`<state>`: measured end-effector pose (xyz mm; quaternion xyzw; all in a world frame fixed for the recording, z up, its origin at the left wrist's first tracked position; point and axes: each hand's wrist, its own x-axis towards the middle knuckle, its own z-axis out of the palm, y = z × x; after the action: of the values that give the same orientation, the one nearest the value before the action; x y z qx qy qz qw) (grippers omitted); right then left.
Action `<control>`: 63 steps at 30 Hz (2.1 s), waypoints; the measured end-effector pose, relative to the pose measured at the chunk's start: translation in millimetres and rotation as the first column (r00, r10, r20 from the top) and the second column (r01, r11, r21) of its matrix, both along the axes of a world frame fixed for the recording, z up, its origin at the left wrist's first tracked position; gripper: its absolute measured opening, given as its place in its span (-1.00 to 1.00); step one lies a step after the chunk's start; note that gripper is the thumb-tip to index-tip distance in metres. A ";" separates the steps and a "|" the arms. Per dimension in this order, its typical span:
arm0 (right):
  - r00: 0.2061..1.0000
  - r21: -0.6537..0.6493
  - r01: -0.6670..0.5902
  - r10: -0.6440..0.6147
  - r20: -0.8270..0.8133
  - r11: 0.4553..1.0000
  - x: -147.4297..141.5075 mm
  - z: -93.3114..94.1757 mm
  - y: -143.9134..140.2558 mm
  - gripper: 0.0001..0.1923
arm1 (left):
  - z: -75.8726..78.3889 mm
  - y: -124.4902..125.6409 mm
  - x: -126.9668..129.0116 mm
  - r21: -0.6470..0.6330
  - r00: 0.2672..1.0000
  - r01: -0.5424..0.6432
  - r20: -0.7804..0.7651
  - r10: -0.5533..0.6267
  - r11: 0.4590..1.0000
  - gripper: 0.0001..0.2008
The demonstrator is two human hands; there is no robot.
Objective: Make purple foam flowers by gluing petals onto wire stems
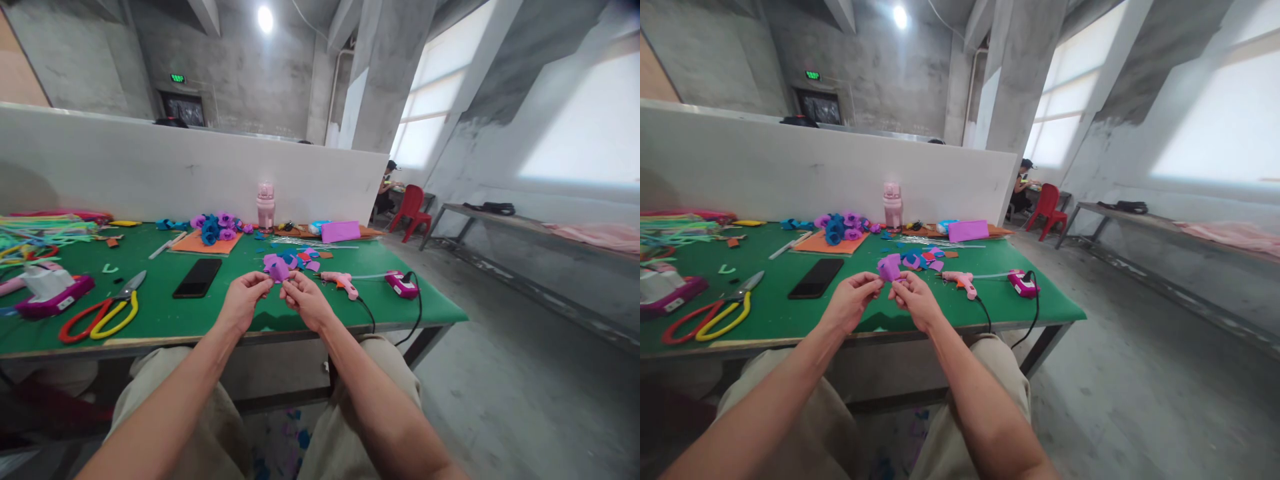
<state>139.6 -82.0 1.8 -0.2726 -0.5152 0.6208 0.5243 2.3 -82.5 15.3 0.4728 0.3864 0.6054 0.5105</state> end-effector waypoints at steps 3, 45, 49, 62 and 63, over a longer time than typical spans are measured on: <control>0.999 -0.014 0.008 -0.009 -0.043 1.000 0.0 1.4 -0.5 -0.72 | -2.4 0.4 1.6 0.023 1.000 -0.001 0.000 0.001 1.000 -0.84; 0.971 0.016 0.220 -0.217 -0.102 0.975 -11.6 1.1 -4.2 -0.79 | 3.9 -2.2 -3.6 0.169 0.994 -0.111 0.026 0.108 0.979 -0.84; 0.971 0.006 0.221 -0.220 -0.092 0.975 -9.0 0.7 -4.0 -0.79 | 0.6 4.2 -7.4 0.032 0.999 -0.010 0.033 0.009 0.999 -0.78; 0.966 0.091 0.225 -0.234 0.112 0.970 -1.3 2.9 -3.5 -0.77 | -18.6 5.2 10.0 -0.056 0.991 0.090 0.109 -0.083 0.994 -0.76; 0.960 0.092 0.232 -0.243 0.138 0.968 -0.8 3.3 -3.9 -0.76 | -19.1 5.3 10.8 -0.069 0.988 0.089 0.136 -0.079 0.994 -0.76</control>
<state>138.8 -85.9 5.1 -0.3579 -0.5390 0.5119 0.5651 13.0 -77.3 -3.8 0.4281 0.3536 0.5984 0.5776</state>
